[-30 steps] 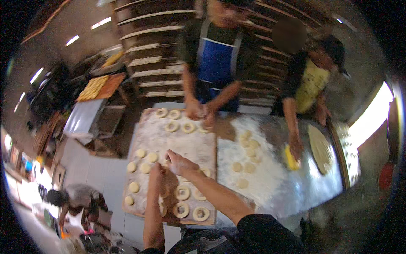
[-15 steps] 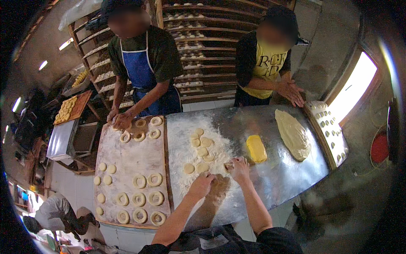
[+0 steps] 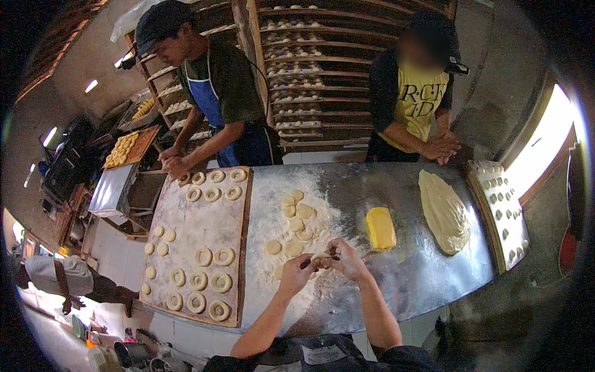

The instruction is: The person shapes small dough pieces into rings by hand and places them on a wooden board. Other workers are also shaping dough nearby in a bakery setting.

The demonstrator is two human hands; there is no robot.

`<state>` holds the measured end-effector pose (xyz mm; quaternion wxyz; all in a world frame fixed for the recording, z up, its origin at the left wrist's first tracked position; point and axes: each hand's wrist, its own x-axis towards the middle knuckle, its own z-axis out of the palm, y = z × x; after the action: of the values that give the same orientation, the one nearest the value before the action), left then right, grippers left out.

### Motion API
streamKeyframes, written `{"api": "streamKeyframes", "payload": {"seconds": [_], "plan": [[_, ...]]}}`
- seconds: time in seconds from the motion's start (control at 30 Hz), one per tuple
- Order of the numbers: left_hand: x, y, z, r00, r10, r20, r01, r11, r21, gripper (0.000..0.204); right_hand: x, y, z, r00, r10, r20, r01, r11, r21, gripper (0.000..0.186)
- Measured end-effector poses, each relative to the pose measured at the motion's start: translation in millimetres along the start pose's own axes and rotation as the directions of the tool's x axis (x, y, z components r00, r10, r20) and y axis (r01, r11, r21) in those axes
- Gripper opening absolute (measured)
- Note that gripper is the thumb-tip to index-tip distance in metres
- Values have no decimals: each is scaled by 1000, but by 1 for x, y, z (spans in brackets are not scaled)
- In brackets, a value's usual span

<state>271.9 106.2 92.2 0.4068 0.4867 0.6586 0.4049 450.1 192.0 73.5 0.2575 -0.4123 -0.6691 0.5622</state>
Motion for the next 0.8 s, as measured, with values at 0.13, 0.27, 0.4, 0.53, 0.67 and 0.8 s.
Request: {"api": "streamKeyframes", "payload": {"seconds": [0.13,0.27,0.4,0.53,0.67,0.8], "plan": [[-17,24,-13,1000,-22,17,24,983,-180,26,-6,-14,2,996,-54,66,53,998,15,49],[-16,25,-17,998,-37,-41,38,999,8,24,13,-12,37,970,-131,-205,44,923,-383,50],[-12,6,-7,905,380,-191,-307,894,326,34,16,0,57,969,-186,-164,179,982,-56,51],[-18,-12,-14,752,549,-365,-352,802,482,51,8,3,58,950,-179,257,-39,747,664,55],[-38,-19,-40,976,167,-143,-219,706,-673,36,11,-9,84,964,-40,262,-204,521,829,47],[-44,-20,-76,981,76,-179,-188,610,-770,25,13,-32,130,987,-96,127,4,813,582,51]]}}
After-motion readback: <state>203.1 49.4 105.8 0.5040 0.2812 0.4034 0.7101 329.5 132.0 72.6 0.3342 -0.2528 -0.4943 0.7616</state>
